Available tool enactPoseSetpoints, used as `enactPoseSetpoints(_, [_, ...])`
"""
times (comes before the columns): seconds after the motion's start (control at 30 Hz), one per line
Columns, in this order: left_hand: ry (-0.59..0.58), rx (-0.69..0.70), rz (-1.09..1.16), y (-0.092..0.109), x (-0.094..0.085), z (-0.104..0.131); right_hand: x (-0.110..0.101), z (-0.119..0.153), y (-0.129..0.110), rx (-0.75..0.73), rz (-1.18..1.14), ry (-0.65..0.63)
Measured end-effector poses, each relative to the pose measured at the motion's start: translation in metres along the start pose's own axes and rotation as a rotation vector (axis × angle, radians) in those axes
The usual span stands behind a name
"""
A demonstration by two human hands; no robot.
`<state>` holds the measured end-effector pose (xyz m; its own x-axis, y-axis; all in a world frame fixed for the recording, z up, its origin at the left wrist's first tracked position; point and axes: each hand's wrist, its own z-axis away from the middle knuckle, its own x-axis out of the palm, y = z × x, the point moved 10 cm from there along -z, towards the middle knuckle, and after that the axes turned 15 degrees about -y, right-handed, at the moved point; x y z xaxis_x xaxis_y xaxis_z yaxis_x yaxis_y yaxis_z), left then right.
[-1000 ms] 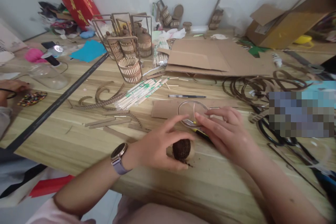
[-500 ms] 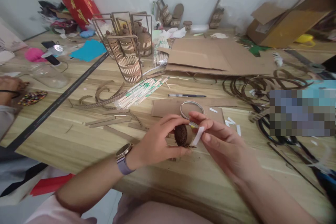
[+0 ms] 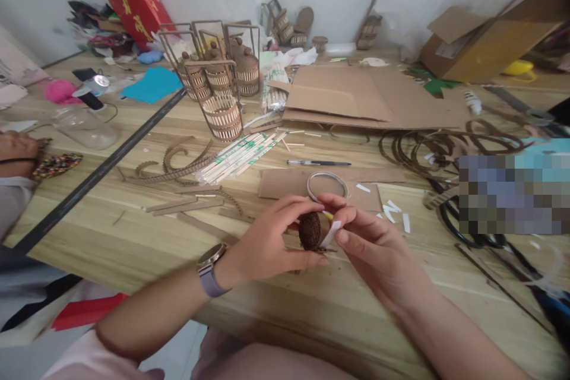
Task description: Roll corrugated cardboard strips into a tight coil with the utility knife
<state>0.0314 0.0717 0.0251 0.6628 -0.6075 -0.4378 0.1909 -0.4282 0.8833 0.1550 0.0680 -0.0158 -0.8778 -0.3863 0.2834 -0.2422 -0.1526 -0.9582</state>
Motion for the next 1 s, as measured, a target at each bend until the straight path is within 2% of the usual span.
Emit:
enactPoseSetpoints(0.73, [-0.029, -0.023, 0.071, -0.0012, 0.0042, 0.0007, 0.0026, 0.0014, 0.0023, 0.014, -0.055, -0.01])
enactPoseSetpoints(1.0, [-0.027, -0.018, 0.097, 0.0029, 0.0045, 0.0001, 0.0062, -0.0008, -0.0043, -0.035, 0.063, -0.039])
